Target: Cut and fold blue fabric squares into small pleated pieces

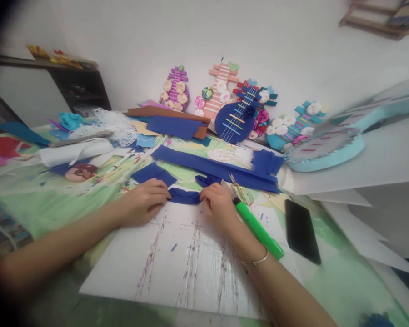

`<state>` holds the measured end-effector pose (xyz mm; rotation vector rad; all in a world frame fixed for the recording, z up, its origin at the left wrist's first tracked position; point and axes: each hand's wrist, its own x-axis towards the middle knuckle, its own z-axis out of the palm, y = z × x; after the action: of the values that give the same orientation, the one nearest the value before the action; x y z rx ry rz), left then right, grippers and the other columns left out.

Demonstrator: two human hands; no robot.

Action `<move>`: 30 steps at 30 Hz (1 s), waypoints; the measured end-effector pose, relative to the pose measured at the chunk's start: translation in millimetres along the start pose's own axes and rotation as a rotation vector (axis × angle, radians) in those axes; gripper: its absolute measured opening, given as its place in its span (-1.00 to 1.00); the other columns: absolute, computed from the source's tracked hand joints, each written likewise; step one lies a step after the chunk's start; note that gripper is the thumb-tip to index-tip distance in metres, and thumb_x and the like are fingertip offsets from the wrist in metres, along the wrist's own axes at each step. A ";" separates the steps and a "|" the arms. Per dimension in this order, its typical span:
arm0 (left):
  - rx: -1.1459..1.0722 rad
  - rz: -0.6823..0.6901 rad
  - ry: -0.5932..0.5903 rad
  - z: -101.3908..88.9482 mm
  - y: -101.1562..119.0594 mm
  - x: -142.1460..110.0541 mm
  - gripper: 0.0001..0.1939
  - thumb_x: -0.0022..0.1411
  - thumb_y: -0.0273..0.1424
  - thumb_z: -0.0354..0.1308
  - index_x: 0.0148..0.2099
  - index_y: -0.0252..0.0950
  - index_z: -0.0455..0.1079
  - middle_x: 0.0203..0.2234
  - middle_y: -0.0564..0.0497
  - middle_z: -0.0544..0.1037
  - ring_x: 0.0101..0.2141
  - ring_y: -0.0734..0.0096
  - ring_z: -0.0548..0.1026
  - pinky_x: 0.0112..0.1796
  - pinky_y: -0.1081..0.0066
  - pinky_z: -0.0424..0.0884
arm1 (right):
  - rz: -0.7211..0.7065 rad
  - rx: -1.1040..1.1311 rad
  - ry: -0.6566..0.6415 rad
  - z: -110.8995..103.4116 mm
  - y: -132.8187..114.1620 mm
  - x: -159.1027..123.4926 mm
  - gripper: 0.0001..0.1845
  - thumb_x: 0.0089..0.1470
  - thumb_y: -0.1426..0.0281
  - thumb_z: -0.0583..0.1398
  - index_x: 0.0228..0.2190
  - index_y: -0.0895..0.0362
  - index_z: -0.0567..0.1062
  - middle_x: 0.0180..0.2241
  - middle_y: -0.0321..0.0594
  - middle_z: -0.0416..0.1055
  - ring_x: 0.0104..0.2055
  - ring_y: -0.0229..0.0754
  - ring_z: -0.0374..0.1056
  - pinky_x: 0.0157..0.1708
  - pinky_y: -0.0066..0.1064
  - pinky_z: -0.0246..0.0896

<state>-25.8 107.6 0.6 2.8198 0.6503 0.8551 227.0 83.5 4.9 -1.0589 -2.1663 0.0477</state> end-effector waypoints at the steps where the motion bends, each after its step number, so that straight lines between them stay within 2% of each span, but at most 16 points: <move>1: -0.032 -0.014 0.011 0.1 0.6 0.6 -0.79 0.12 -0.60 -0.01 -0.36 -0.29 0.43 -0.37 -0.06 0.54 -0.21 0.25 0.43 -0.14 0.22 0.33 | 0.100 -0.007 0.033 2.4 -0.7 1.4 -0.78 -0.03 0.62 0.08 -0.42 0.12 0.47 -0.38 -0.18 0.50 -0.28 -0.11 0.33 -0.24 -0.24 0.23; 3: -0.118 -0.078 0.049 0.8 2.5 3.3 -0.76 0.11 -0.59 0.00 -0.24 -0.27 0.44 -0.34 -0.02 0.55 -0.21 0.28 0.44 -0.15 0.25 0.35 | 0.277 -0.016 0.000 7.2 -2.4 4.6 -0.75 -0.02 0.51 0.18 -0.22 0.14 0.46 -0.28 -0.13 0.48 -0.22 -0.07 0.31 -0.21 -0.21 0.22; 6: -0.226 -0.259 0.113 3.8 5.3 10.0 -0.60 0.12 -0.52 0.05 0.03 -0.25 0.34 -0.19 -0.03 0.54 -0.18 0.32 0.46 -0.15 0.28 0.36 | 0.364 0.024 -0.147 11.5 -5.3 8.1 -0.57 -0.11 0.42 0.30 -0.13 0.15 0.43 -0.25 -0.12 0.45 -0.20 -0.05 0.29 -0.19 -0.19 0.21; 8: -0.235 -0.346 0.101 6.4 5.7 14.9 -0.53 0.11 -0.43 0.14 0.10 -0.29 0.27 -0.08 -0.10 0.49 -0.13 0.27 0.45 -0.11 0.26 0.36 | 0.389 0.072 -0.195 11.7 -7.5 8.5 -0.55 -0.15 0.46 0.31 -0.13 0.14 0.44 -0.26 -0.13 0.44 -0.19 -0.06 0.30 -0.18 -0.21 0.20; 10: -0.222 -0.377 0.053 8.2 5.0 18.9 -0.48 0.06 -0.35 0.21 0.09 -0.32 0.29 -0.06 -0.14 0.47 -0.11 0.21 0.44 -0.09 0.21 0.35 | 0.409 0.143 -0.193 10.8 -9.9 7.9 -0.58 -0.13 0.52 0.27 -0.15 0.13 0.45 -0.29 -0.17 0.45 -0.21 -0.10 0.33 -0.21 -0.25 0.20; 13: -0.262 -0.421 -0.014 7.0 4.7 22.4 -0.54 0.03 -0.35 0.23 0.02 -0.30 0.37 -0.17 -0.10 0.52 -0.17 0.20 0.45 -0.14 0.22 0.36 | 0.433 0.322 -0.165 10.0 -14.0 6.4 -0.65 -0.10 0.55 0.22 -0.19 0.11 0.47 -0.34 -0.22 0.46 -0.26 -0.16 0.36 -0.24 -0.31 0.22; 17: -0.533 -0.501 -0.036 1.2 9.1 24.9 -0.71 0.09 -0.37 0.17 -0.11 -0.31 0.45 -0.26 -0.05 0.56 -0.28 0.34 0.48 -0.26 0.35 0.38 | 0.466 0.571 -0.174 11.2 -18.0 5.6 -0.67 -0.11 0.53 0.21 -0.21 0.11 0.47 -0.28 -0.21 0.50 -0.24 -0.17 0.40 -0.21 -0.32 0.26; 21: -0.787 -0.558 -0.043 -0.6 12.0 25.2 -0.84 0.09 -0.39 0.16 -0.27 -0.34 0.43 -0.39 0.00 0.54 -0.38 0.44 0.48 -0.34 0.44 0.38 | 0.480 0.640 -0.189 12.9 -18.6 3.5 -0.71 -0.12 0.49 0.25 -0.25 0.13 0.49 -0.29 -0.22 0.50 -0.27 -0.19 0.40 -0.23 -0.34 0.29; 25: -0.760 -0.497 0.025 2.1 11.0 23.8 -0.88 0.05 -0.44 0.18 -0.30 -0.35 0.41 -0.39 0.02 0.52 -0.36 0.45 0.47 -0.33 0.44 0.37 | 0.545 0.684 -0.217 13.5 -20.7 0.9 -0.63 -0.17 0.38 0.34 -0.23 0.14 0.47 -0.35 -0.23 0.49 -0.39 -0.23 0.38 -0.39 -0.38 0.30; 27: -0.734 -0.471 0.017 3.4 11.4 23.3 -0.89 0.05 -0.45 0.19 -0.31 -0.35 0.41 -0.39 0.01 0.52 -0.35 0.44 0.47 -0.32 0.44 0.37 | 0.555 0.705 -0.236 12.8 -23.6 0.8 -0.73 -0.10 0.36 0.30 -0.28 0.15 0.47 -0.41 -0.24 0.48 -0.42 -0.23 0.38 -0.42 -0.39 0.29; 30: -0.810 -0.464 0.002 4.3 14.0 23.2 -0.82 0.07 -0.42 0.20 -0.24 -0.35 0.38 -0.40 0.01 0.52 -0.37 0.45 0.47 -0.35 0.45 0.37 | 0.553 0.742 -0.266 11.1 -27.8 1.7 -0.87 0.01 0.36 0.23 -0.35 0.15 0.48 -0.54 -0.28 0.45 -0.50 -0.26 0.37 -0.47 -0.42 0.25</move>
<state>-1.0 105.2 12.0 1.8527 0.7080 0.7881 200.7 69.2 6.6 -1.1832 -1.7443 1.1993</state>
